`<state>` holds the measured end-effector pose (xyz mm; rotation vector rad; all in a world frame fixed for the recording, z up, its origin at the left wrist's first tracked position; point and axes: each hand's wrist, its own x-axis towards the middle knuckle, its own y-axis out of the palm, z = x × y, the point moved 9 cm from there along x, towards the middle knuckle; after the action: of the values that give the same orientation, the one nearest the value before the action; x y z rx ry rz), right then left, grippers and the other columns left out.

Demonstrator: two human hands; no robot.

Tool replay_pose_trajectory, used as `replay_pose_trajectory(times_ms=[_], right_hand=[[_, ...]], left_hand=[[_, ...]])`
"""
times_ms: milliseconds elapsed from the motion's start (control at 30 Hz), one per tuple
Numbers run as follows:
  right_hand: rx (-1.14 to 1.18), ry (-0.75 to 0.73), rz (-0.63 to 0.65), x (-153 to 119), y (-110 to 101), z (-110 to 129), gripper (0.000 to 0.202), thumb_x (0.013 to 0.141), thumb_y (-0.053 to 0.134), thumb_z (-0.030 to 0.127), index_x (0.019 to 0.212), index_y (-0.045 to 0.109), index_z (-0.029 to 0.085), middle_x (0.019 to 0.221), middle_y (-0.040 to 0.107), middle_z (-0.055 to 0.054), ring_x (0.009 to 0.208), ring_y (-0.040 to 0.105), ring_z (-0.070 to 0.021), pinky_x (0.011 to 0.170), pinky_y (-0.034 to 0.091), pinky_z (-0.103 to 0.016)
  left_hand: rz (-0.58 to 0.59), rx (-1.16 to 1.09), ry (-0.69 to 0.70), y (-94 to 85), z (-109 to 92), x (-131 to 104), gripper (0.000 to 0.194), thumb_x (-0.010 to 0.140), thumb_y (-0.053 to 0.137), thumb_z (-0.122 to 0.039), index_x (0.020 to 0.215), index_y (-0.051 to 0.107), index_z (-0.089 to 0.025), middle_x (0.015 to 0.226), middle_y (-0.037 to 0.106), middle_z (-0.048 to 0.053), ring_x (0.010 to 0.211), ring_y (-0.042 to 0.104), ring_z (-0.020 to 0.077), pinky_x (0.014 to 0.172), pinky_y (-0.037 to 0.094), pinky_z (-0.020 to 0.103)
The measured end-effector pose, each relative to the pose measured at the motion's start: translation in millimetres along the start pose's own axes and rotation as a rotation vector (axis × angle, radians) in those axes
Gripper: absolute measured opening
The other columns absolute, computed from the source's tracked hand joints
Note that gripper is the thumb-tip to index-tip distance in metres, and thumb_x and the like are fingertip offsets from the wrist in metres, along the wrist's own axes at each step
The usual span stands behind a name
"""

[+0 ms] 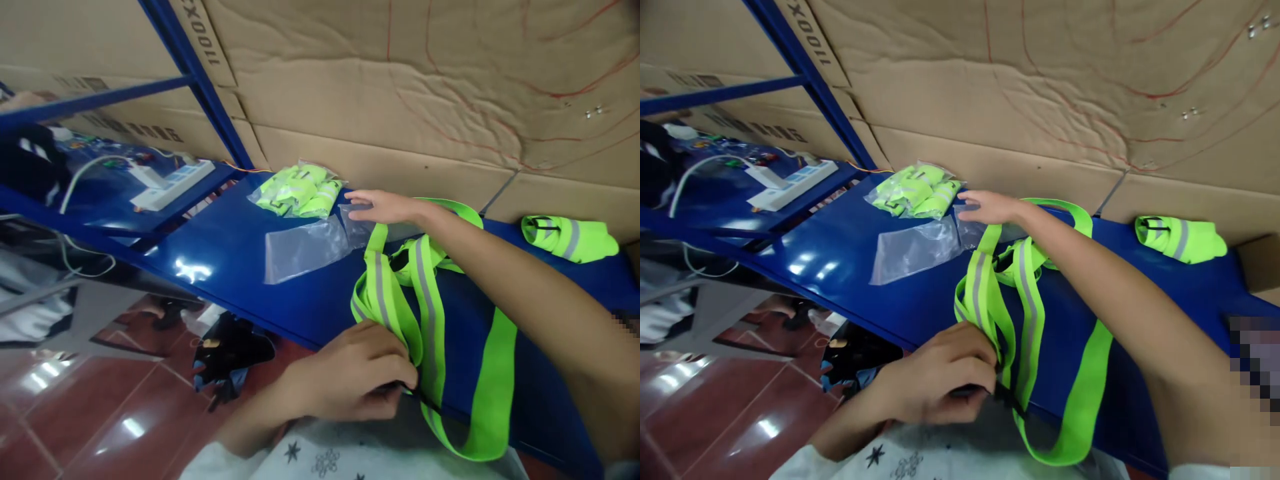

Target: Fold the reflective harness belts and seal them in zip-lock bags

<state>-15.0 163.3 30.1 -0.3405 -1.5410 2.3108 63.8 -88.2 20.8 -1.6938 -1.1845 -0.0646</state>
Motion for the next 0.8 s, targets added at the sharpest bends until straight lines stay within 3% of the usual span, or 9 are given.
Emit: replay_pose_trajectory(times_ms=[133, 233, 300, 367, 433, 500, 600, 700, 800], right_hand=[[-0.040, -0.098, -0.139, -48, -19, 27, 0.050, 0.103, 0.049, 0.044, 0.149, 0.053, 0.024, 0.151, 0.057, -0.008, 0.138, 0.055, -0.0314, 0.120, 0.033, -0.059], [-0.032, -0.204, -0.094, -111, -13, 53, 0.043, 0.105, 0.044, 0.044, 0.142, 0.060, 0.029, 0.136, 0.068, -0.006, 0.128, 0.062, -0.0294, 0.112, 0.046, -0.052], [-0.013, -0.230, -0.095, -158, -7, 65, 0.044, 0.105, 0.046, 0.043, 0.148, 0.053, 0.037, 0.144, 0.063, -0.001, 0.136, 0.056, -0.0287, 0.116, 0.044, -0.052], [0.006, -0.215, -0.135, -198, -1, 70, 0.059, 0.101, 0.054, 0.046, 0.157, 0.038, 0.042, 0.155, 0.053, 0.002, 0.145, 0.048, -0.0289, 0.120, 0.042, -0.052], [0.021, -0.204, -0.122, -222, 13, 70, 0.084, 0.090, 0.066, 0.060, 0.162, 0.029, 0.040, 0.161, 0.046, -0.002, 0.149, 0.041, -0.0333, 0.120, 0.042, -0.054], [-0.003, -0.186, -0.118, -232, 27, 62, 0.103, 0.080, 0.075, 0.066, 0.164, 0.025, 0.034, 0.162, 0.042, -0.008, 0.150, 0.039, -0.0377, 0.121, 0.039, -0.058], [-0.035, -0.142, -0.154, -229, 38, 40, 0.095, 0.087, 0.074, 0.051, 0.165, 0.023, 0.033, 0.159, 0.045, -0.011, 0.148, 0.042, -0.0375, 0.122, 0.034, -0.063], [0.047, -0.011, -0.195, -228, 41, 8, 0.082, 0.091, 0.067, 0.037, 0.162, 0.026, 0.040, 0.160, 0.044, -0.007, 0.148, 0.043, -0.0356, 0.118, 0.043, -0.060], [0.126, 0.133, -0.148, -238, 48, -18, 0.076, 0.087, 0.063, 0.037, 0.157, 0.034, 0.050, 0.160, 0.044, 0.001, 0.146, 0.046, -0.0368, 0.114, 0.051, -0.057]], left_hand=[[-0.048, 0.041, 0.025, 8.3, -3, 5, 0.016, 0.095, 0.059, -0.017, 0.111, 0.058, -0.020, 0.100, 0.070, 0.002, 0.092, 0.066, 0.0129, 0.082, 0.052, 0.025], [-0.107, 0.087, -0.059, 5.1, 3, 1, 0.021, 0.098, 0.058, -0.021, 0.119, 0.057, -0.020, 0.103, 0.070, 0.003, 0.092, 0.066, 0.0131, 0.082, 0.053, 0.026], [-0.143, 0.157, -0.115, 0.3, 8, -1, 0.020, 0.098, 0.057, -0.021, 0.118, 0.057, -0.020, 0.101, 0.070, 0.003, 0.089, 0.066, 0.0143, 0.079, 0.054, 0.028], [-0.158, 0.268, -0.143, -4.1, 13, 2, 0.018, 0.098, 0.056, -0.021, 0.115, 0.058, -0.018, 0.095, 0.069, 0.003, 0.084, 0.065, 0.0163, 0.075, 0.054, 0.031], [-0.124, 0.394, -0.074, -3.2, 15, 12, 0.013, 0.098, 0.054, -0.020, 0.110, 0.059, -0.018, 0.086, 0.066, 0.002, 0.076, 0.063, 0.0174, 0.069, 0.051, 0.033], [-0.056, 0.482, 0.079, 3.8, 18, 29, 0.008, 0.098, 0.053, -0.021, 0.101, 0.059, -0.018, 0.082, 0.063, 0.001, 0.072, 0.061, 0.0178, 0.067, 0.049, 0.033], [0.021, 0.532, 0.314, 16.7, 24, 54, 0.010, 0.099, 0.052, -0.022, 0.095, 0.060, -0.019, 0.090, 0.065, 0.004, 0.079, 0.064, 0.0187, 0.071, 0.048, 0.034], [0.029, 0.521, 0.325, 20.5, 40, 71, 0.016, 0.099, 0.050, -0.016, 0.105, 0.064, -0.019, 0.093, 0.065, 0.003, 0.080, 0.063, 0.0171, 0.071, 0.046, 0.034], [0.008, 0.444, 0.279, 16.4, 49, 73, 0.025, 0.102, 0.047, -0.018, 0.118, 0.066, -0.022, 0.095, 0.065, 0.002, 0.078, 0.060, 0.0141, 0.067, 0.044, 0.032]])
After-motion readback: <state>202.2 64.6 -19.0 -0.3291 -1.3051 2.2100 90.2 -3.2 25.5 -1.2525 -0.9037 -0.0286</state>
